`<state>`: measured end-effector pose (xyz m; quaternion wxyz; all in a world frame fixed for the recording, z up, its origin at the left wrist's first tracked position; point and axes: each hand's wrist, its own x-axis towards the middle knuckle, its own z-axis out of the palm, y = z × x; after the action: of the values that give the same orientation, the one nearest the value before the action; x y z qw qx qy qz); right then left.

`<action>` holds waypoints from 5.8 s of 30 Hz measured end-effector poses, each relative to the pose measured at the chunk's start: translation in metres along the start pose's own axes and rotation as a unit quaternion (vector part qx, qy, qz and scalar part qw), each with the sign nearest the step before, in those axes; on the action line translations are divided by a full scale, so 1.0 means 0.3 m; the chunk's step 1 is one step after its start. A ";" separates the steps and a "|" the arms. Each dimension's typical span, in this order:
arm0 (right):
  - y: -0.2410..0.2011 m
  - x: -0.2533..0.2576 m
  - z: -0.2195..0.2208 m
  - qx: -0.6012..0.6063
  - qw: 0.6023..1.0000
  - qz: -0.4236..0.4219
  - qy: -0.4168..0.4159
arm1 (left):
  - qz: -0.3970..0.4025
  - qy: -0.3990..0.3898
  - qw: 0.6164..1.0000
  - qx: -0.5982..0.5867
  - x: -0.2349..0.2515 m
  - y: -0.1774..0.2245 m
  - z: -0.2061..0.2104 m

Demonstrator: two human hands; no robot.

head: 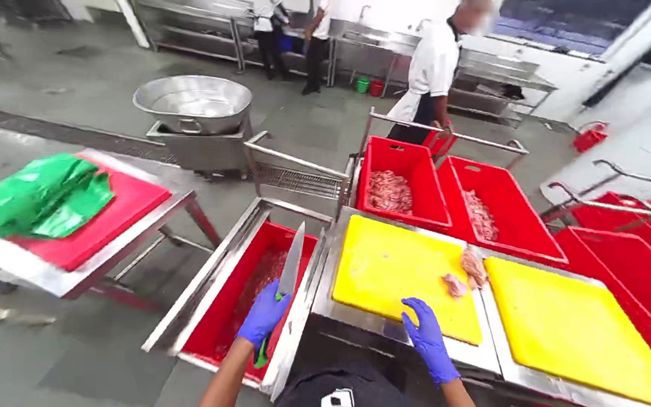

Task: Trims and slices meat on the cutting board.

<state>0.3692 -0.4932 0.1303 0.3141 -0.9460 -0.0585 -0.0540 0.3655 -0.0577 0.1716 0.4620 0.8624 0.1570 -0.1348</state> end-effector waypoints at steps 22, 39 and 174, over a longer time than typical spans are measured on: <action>0.478 0.384 -0.292 0.067 0.973 0.194 -0.106 | 0.015 -0.139 0.976 0.168 0.156 0.568 0.824; 0.071 0.421 -0.121 0.682 0.657 0.314 -0.069 | -0.013 -0.179 0.970 0.163 0.194 0.480 0.545; 0.089 0.132 -0.430 0.354 0.930 0.033 -0.088 | 0.236 -0.478 0.823 -0.198 0.243 0.768 0.830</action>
<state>0.4036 -0.5889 0.2228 0.6238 -0.7758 -0.0698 0.0644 0.5014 -0.3767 0.1842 0.6575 0.5910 -0.2681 -0.3829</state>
